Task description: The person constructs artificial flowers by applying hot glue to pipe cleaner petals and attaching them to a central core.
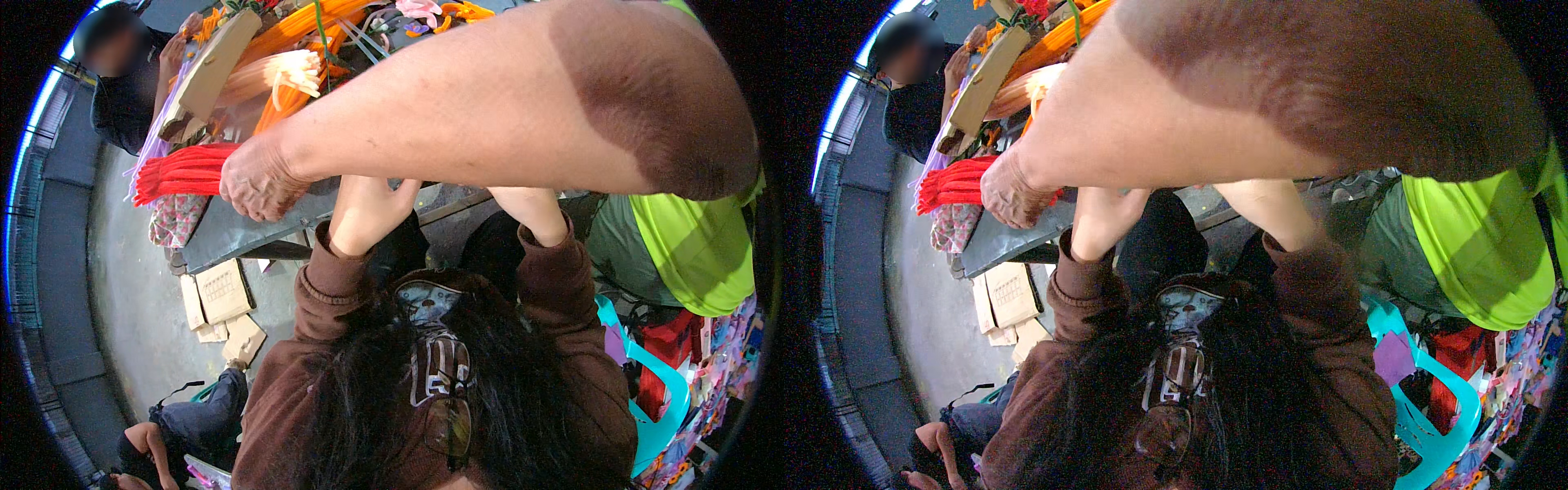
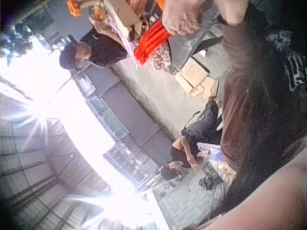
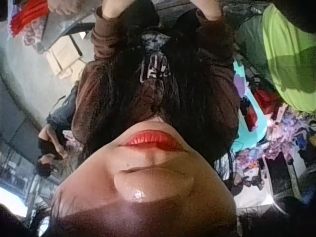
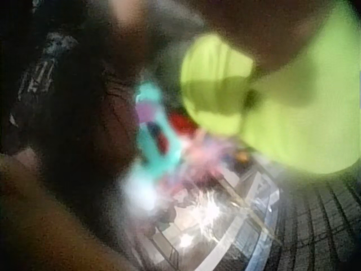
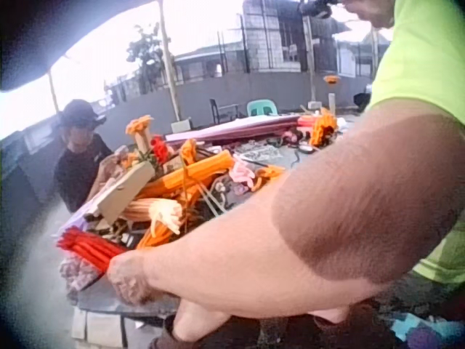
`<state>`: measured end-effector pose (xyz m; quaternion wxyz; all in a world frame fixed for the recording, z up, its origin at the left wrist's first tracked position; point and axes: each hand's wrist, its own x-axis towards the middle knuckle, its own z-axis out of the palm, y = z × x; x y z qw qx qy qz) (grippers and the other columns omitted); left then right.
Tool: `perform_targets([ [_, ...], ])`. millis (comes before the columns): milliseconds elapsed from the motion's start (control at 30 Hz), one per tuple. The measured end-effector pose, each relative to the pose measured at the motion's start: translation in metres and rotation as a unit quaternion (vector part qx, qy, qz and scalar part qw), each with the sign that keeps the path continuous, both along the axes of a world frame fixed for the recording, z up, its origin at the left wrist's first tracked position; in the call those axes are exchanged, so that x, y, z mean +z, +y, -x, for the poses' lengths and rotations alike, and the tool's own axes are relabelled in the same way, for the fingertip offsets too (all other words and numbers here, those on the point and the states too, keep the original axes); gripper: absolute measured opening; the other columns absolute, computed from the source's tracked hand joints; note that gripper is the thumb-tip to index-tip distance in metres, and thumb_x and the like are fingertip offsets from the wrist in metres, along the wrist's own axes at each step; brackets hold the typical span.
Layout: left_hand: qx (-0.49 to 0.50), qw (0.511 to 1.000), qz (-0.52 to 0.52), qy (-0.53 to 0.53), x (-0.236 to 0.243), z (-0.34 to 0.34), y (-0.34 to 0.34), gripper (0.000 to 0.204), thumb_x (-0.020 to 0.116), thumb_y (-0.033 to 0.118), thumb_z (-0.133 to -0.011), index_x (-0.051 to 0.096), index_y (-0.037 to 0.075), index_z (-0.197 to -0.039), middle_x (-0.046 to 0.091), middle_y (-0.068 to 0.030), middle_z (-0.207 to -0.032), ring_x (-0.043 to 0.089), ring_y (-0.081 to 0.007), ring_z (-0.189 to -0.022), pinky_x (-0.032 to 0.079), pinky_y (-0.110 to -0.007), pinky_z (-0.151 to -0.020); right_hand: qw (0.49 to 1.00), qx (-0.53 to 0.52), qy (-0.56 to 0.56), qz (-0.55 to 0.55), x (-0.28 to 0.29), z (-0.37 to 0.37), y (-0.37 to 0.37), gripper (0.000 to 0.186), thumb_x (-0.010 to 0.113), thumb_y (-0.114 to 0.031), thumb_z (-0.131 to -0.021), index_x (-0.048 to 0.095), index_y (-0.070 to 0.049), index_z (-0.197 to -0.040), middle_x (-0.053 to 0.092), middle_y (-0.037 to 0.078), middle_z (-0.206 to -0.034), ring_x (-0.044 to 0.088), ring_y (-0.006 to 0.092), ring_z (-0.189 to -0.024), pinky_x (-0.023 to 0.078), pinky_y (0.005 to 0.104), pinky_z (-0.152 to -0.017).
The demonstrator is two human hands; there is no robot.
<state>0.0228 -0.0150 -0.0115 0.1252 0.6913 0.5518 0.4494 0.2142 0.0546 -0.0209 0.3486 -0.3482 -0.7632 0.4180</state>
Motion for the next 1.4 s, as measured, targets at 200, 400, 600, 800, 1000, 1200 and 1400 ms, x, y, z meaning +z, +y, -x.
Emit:
perform_targets([
  [200,-0.015,1.000,-0.004,0.004,0.006,0.000,-0.016,0.016,0.065,0.011,-0.077,0.066,0.002,-0.090,0.065,-0.0165,-0.092,0.058,-0.0309,-0.096,0.041,-0.038,-0.085,0.991,0.007,0.084,0.104,0.025,0.019,-0.028,0.010,0.063,-0.006,-0.082,0.063,0.003,-0.088,0.063,0.005,-0.072,0.058,0.0094,-0.059,0.045,0.0230,-0.052],
  [400,0.008,0.999,0.030,0.010,0.013,0.021,-0.051,0.014,0.065,0.013,-0.077,0.063,0.000,-0.083,0.063,-0.0135,-0.081,0.058,-0.0234,-0.082,0.044,-0.033,-0.078,0.982,0.109,0.079,0.135,0.027,0.045,-0.042,0.010,0.061,-0.005,-0.085,0.064,0.004,-0.090,0.063,0.003,-0.073,0.055,0.0064,-0.058,0.044,0.0194,-0.052],
  [600,0.024,0.987,0.005,-0.156,0.008,0.043,-0.100,0.018,0.062,0.015,-0.081,0.056,-0.001,-0.076,0.055,-0.0055,-0.073,0.050,-0.0132,-0.074,0.041,-0.026,-0.069,0.948,0.247,0.105,0.172,0.032,0.084,-0.067,0.018,0.057,-0.019,-0.090,0.060,-0.001,-0.089,0.058,0.002,-0.067,0.052,0.0062,-0.054,0.039,0.0179,-0.049],
  [800,0.040,0.961,0.011,-0.274,-0.001,0.056,-0.128,0.017,0.061,0.013,-0.085,0.056,-0.002,-0.078,0.050,0.0029,-0.073,0.044,-0.0034,-0.068,0.037,-0.019,-0.059,0.931,0.327,0.034,0.158,0.034,0.113,-0.076,0.029,0.051,-0.028,-0.094,0.056,-0.005,-0.076,0.047,-0.003,-0.061,0.042,0.0027,-0.052,0.032,0.0185,-0.047],
  [1000,0.097,0.957,0.030,-0.274,-0.005,0.065,-0.137,0.017,0.063,0.013,-0.084,0.059,-0.001,-0.077,0.048,0.0055,-0.069,0.042,-0.0011,-0.063,0.035,-0.018,-0.054,0.955,0.294,-0.010,0.046,0.037,0.128,-0.086,0.032,0.054,-0.023,-0.092,0.051,-0.003,-0.068,0.040,-0.001,-0.054,0.036,0.0039,-0.051,0.030,0.0243,-0.045],
  [1200,0.188,0.970,-0.001,-0.151,-0.018,0.068,-0.140,0.017,0.063,0.015,-0.084,0.062,-0.001,-0.079,0.058,0.0015,-0.072,0.047,-0.0045,-0.063,0.039,-0.023,-0.055,0.945,0.244,-0.099,-0.195,0.041,0.143,-0.100,0.032,0.057,-0.022,-0.089,0.051,0.001,-0.068,0.040,0.008,-0.052,0.038,0.0083,-0.049,0.031,0.0299,-0.045],
  [1400,0.080,0.930,0.026,-0.359,-0.015,0.073,-0.145,0.019,0.063,0.016,-0.084,0.063,-0.003,-0.083,0.059,-0.0002,-0.073,0.050,-0.0048,-0.066,0.042,-0.022,-0.059,0.956,0.293,0.000,-0.028,0.040,0.151,-0.094,0.032,0.055,-0.024,-0.090,0.053,0.001,-0.070,0.041,0.008,-0.052,0.036,0.0087,-0.049,0.031,0.0302,-0.045],
])
